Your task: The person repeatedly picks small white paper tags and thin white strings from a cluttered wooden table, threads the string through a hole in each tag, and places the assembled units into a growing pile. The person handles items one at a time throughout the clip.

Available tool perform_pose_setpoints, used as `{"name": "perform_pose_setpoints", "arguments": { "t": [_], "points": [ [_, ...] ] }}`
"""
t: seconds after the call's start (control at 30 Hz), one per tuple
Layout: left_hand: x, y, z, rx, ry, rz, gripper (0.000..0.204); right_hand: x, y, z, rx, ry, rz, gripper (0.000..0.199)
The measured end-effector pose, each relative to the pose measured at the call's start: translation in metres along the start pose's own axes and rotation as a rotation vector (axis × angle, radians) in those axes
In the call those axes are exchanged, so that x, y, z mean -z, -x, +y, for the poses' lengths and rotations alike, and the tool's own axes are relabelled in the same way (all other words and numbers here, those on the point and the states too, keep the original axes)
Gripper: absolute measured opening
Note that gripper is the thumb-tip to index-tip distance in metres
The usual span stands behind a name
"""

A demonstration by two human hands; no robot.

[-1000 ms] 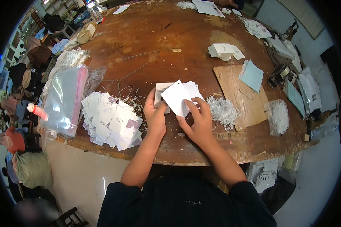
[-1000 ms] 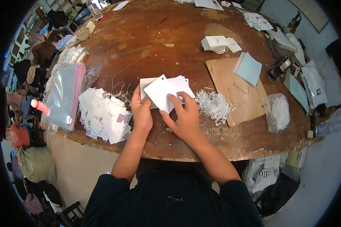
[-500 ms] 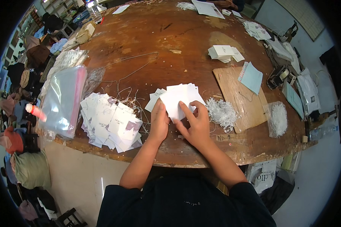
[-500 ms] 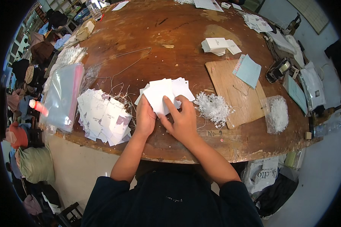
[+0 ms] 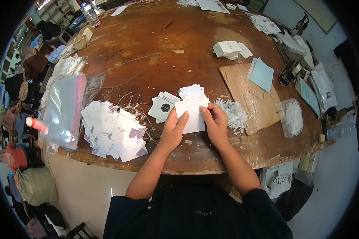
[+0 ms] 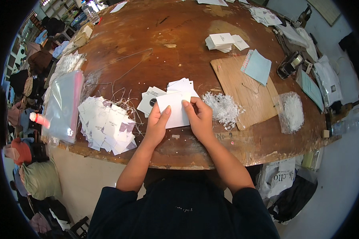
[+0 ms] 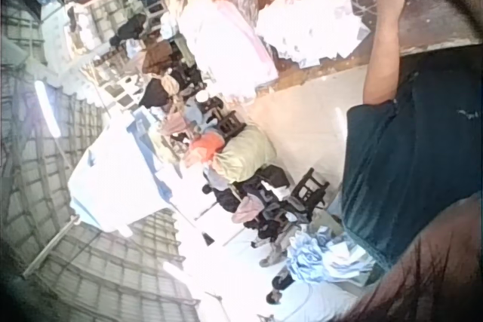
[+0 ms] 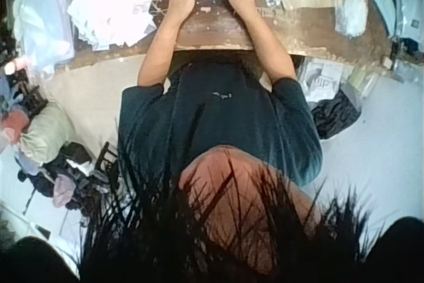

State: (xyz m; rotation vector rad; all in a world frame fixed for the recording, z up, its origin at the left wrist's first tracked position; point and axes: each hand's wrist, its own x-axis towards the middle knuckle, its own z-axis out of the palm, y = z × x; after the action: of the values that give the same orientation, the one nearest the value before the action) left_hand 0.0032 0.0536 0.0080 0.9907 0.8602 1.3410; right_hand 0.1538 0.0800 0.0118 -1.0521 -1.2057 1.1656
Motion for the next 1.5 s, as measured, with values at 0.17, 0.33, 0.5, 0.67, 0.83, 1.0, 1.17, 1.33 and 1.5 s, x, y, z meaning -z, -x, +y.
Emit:
{"name": "perform_pose_setpoints", "arguments": {
  "t": [0.17,0.33,0.5,0.67,0.83,1.0,1.17,1.33,1.5],
  "points": [
    [-0.001,0.0,0.0,0.03,0.016,-0.015,0.038,0.007,-0.002,0.004,-0.005,-0.116,-0.021,0.014],
    [0.002,0.001,0.001,0.012,-0.007,-0.032,0.039,0.007,0.0,0.003,-0.011,-0.083,-0.068,0.015],
    [0.002,0.0,0.001,0.005,-0.052,-0.01,0.038,0.005,0.002,0.002,-0.003,-0.163,-0.049,0.019],
    [-0.001,0.0,0.0,-0.045,-0.012,0.005,0.038,0.005,0.003,0.0,-0.002,-0.18,-0.048,0.017],
    [0.0,0.001,-0.002,-0.017,0.011,0.01,0.037,0.006,0.003,-0.003,-0.006,-0.179,-0.043,0.016],
    [0.001,0.002,-0.003,-0.023,0.023,0.002,0.037,0.005,0.003,-0.005,-0.027,-0.161,-0.026,0.015],
    [0.002,0.002,-0.004,-0.027,0.015,0.001,0.037,0.005,0.004,-0.005,-0.037,-0.158,-0.028,0.014],
    [-0.003,0.003,0.0,-0.03,0.031,0.022,0.037,0.003,0.004,-0.005,-0.031,-0.207,-0.022,0.014],
    [-0.01,0.007,0.004,-0.011,-0.088,0.074,0.035,0.011,0.009,-0.001,-0.014,-0.13,-0.07,0.012]
  ]
}}
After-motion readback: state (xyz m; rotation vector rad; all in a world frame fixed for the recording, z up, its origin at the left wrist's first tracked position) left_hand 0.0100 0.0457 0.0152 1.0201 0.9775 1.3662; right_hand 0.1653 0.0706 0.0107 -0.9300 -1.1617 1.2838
